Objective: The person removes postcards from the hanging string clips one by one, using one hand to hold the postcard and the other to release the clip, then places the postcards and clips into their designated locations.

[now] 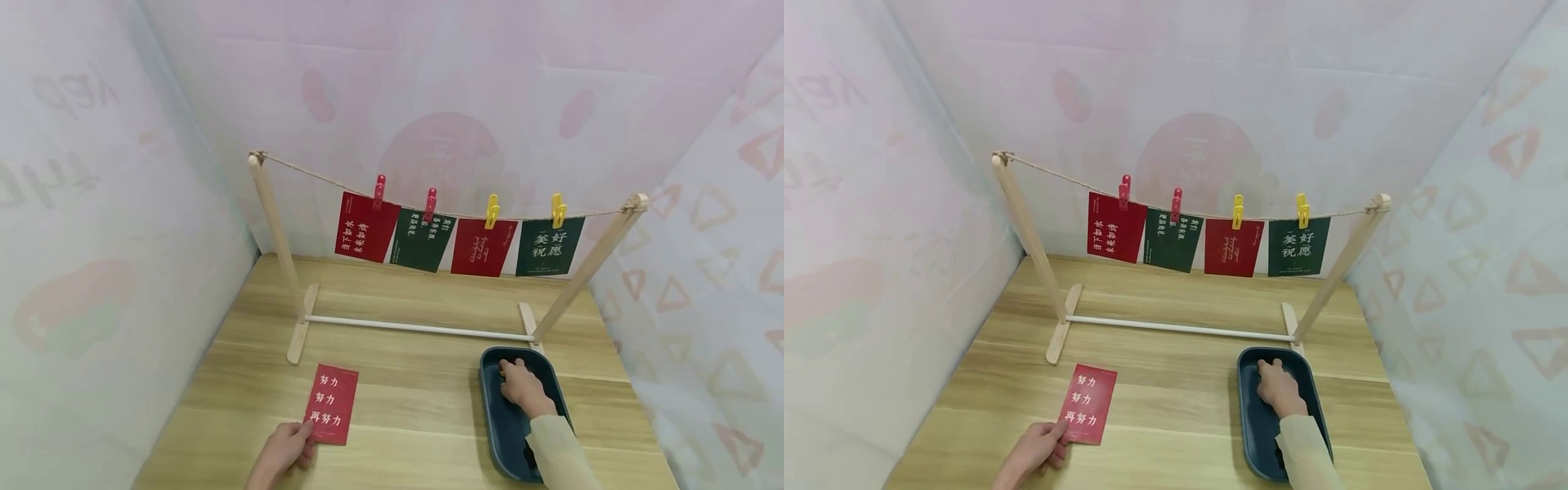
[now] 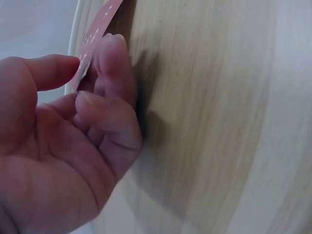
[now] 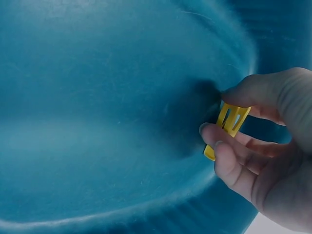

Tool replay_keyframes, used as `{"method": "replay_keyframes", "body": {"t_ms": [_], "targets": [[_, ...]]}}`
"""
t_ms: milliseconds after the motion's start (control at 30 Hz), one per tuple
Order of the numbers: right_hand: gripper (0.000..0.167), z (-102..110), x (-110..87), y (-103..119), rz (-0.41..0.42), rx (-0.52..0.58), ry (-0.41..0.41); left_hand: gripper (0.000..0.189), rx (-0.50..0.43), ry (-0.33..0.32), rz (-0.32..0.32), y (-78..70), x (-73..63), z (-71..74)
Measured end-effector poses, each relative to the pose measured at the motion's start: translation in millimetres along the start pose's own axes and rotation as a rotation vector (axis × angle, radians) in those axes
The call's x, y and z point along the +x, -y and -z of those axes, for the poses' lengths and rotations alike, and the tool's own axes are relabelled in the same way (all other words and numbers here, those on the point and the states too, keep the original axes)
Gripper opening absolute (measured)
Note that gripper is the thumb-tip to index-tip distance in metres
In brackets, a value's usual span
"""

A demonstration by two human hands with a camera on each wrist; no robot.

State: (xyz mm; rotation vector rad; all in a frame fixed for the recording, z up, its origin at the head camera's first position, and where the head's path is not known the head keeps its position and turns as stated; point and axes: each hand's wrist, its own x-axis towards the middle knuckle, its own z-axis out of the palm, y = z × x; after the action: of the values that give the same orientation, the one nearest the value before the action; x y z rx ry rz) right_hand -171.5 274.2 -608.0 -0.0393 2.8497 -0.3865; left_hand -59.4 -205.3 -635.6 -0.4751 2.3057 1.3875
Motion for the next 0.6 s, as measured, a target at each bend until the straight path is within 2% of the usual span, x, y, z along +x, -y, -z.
{"method": "replay_keyframes", "body": {"t_ms": [267,400,600], "targets": [[0.042,1,1.0,-1,0.021,-0.019,-0.013,0.042,0.283,-0.085,0.041,-4.9,-8.2,8.0],[0.043,4,-0.2,-2,0.004,-0.021,0.009,0.042,0.339,-0.091,0.085,-10.6,-8.9,8.6],[0.049,16,-1.5,-2,-0.014,-0.019,0.049,0.055,0.475,-0.086,0.169,-17.7,-10.7,13.1]]}}
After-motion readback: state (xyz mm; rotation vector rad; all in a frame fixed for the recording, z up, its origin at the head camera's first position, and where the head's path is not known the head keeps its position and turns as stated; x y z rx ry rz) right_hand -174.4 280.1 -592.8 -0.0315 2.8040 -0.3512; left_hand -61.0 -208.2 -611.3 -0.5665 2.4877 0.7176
